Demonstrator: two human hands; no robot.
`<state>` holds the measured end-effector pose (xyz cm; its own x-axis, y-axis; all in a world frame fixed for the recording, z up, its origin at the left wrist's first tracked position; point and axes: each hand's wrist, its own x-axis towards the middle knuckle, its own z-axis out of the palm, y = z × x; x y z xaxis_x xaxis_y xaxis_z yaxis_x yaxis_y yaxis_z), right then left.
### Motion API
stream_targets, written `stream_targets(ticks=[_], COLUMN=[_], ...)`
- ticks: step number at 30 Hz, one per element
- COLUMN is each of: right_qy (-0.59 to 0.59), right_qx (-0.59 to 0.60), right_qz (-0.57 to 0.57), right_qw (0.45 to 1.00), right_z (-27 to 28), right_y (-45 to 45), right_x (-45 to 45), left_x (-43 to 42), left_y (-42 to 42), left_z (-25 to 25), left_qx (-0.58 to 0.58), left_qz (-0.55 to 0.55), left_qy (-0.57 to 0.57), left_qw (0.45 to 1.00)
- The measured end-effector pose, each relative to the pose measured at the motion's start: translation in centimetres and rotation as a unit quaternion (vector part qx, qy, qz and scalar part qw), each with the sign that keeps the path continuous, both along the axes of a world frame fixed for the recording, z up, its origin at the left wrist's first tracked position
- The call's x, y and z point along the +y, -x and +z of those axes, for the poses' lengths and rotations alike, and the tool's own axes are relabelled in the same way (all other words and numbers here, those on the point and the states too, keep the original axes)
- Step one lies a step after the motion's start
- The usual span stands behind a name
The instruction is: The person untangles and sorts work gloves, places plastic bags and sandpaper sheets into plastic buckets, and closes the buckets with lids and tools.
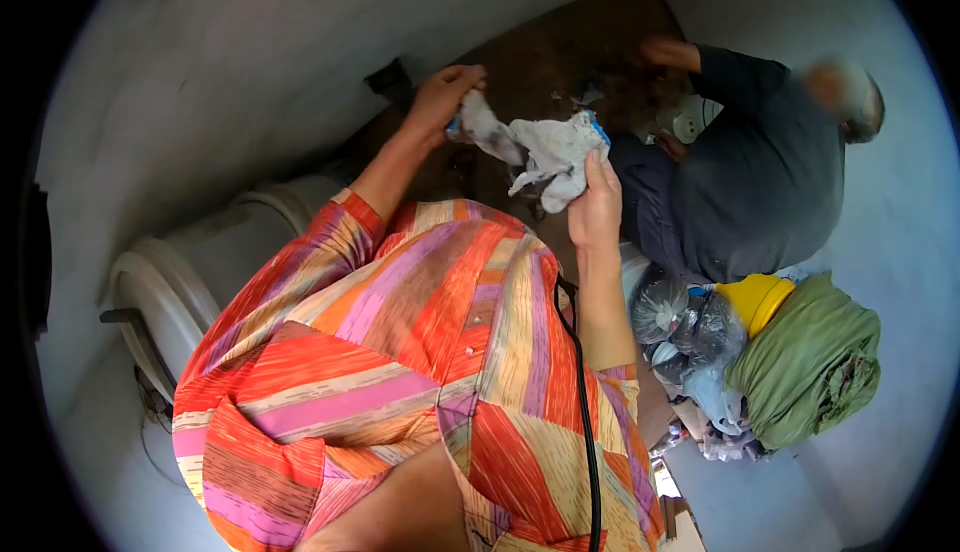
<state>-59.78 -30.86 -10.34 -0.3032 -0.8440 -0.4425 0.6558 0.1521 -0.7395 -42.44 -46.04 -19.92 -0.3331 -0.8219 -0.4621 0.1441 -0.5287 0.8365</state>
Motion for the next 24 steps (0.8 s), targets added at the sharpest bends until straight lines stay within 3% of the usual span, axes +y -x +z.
stream_targets(ticks=[2,3,5,8,12,14,17,19,22,24], right_qy=[-0.029,-0.035,-0.031,-0.028,-0.075,-0.04,-0.026,-0.027,-0.017,-0.021], right_qx=[0.024,0.031,0.03,0.037,0.138,0.136,0.159,0.16,0.087,0.074], right_qz=[-0.007,0.006,0.03,0.071,0.142,0.057,0.039,0.058,0.069,0.091], right_qw=[0.999,0.999,0.999,0.996,0.977,0.988,0.986,0.985,0.994,0.993], right_z=[-0.1,-0.2,-0.6,-0.9,-1.9,-0.9,-0.7,-0.6,-1.1,-1.4], right_y=[0.5,0.7,0.7,0.4,0.1,-0.3,1.1,1.4,0.7,0.3], right_x=[0.4,0.6,0.7,0.3,0.4,0.1,0.4,0.6,0.2,0.1], left_x=[-1.2,-0.9,0.3,2.2,3.5,1.6,-1.4,-1.9,1.1,2.6], left_y=[-1.6,-1.2,-0.4,1.2,3.1,2.5,-0.8,-1.7,0.2,2.1], left_z=[0.4,1.4,4.0,7.8,6.5,3.0,0.5,2.8,7.3,8.8], left_qx=[-0.071,-0.071,-0.234,-0.153,-0.089,-0.121,-0.127,-0.191,-0.115,-0.125], left_qz=[-0.153,-0.154,-0.276,-0.306,-0.259,-0.079,-0.034,-0.266,-0.297,-0.345], left_qy=[0.024,0.021,0.235,0.21,0.259,0.092,0.099,0.025,0.1,0.247], left_qw=[0.985,0.985,0.902,0.916,0.926,0.985,0.986,0.945,0.943,0.897])
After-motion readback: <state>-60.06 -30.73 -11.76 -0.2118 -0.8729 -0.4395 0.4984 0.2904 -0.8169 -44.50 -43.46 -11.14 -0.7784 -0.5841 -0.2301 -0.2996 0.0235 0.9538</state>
